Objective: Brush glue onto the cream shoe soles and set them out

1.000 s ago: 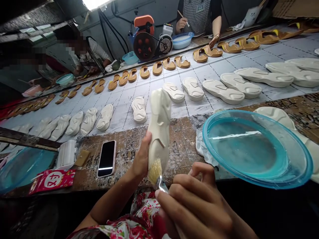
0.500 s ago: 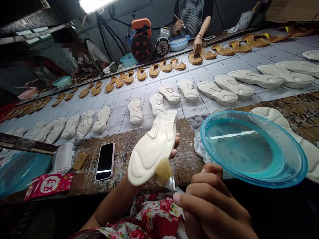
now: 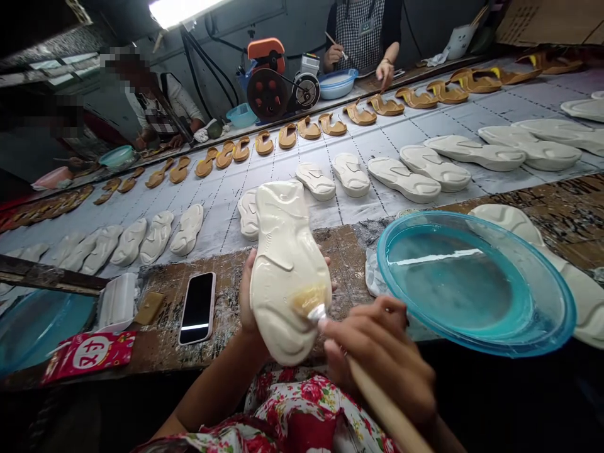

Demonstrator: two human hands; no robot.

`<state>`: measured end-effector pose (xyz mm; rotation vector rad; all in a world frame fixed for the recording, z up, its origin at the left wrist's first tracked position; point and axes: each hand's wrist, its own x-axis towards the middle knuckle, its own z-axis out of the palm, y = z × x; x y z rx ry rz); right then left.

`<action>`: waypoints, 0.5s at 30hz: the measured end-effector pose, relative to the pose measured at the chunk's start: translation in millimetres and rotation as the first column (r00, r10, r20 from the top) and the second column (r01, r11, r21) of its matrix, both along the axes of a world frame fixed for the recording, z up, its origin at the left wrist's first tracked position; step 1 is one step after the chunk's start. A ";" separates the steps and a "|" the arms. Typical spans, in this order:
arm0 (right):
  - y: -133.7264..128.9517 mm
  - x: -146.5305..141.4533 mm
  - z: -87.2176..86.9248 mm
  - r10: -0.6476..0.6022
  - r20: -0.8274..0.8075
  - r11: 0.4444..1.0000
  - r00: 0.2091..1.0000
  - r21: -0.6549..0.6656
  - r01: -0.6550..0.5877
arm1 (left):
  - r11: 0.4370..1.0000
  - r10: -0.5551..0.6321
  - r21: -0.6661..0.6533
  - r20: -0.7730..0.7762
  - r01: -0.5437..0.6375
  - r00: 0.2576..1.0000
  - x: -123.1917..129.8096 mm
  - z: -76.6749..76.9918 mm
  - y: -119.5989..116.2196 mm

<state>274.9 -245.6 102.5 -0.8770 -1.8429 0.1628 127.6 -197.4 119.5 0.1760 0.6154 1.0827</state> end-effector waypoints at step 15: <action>-19.1 12.0 -42.1 -0.001 0.003 0.995 1.000 -0.104 0.001 | 0.991 0.134 0.000 -0.131 -0.135 0.982 -16.5 -21.0 11.5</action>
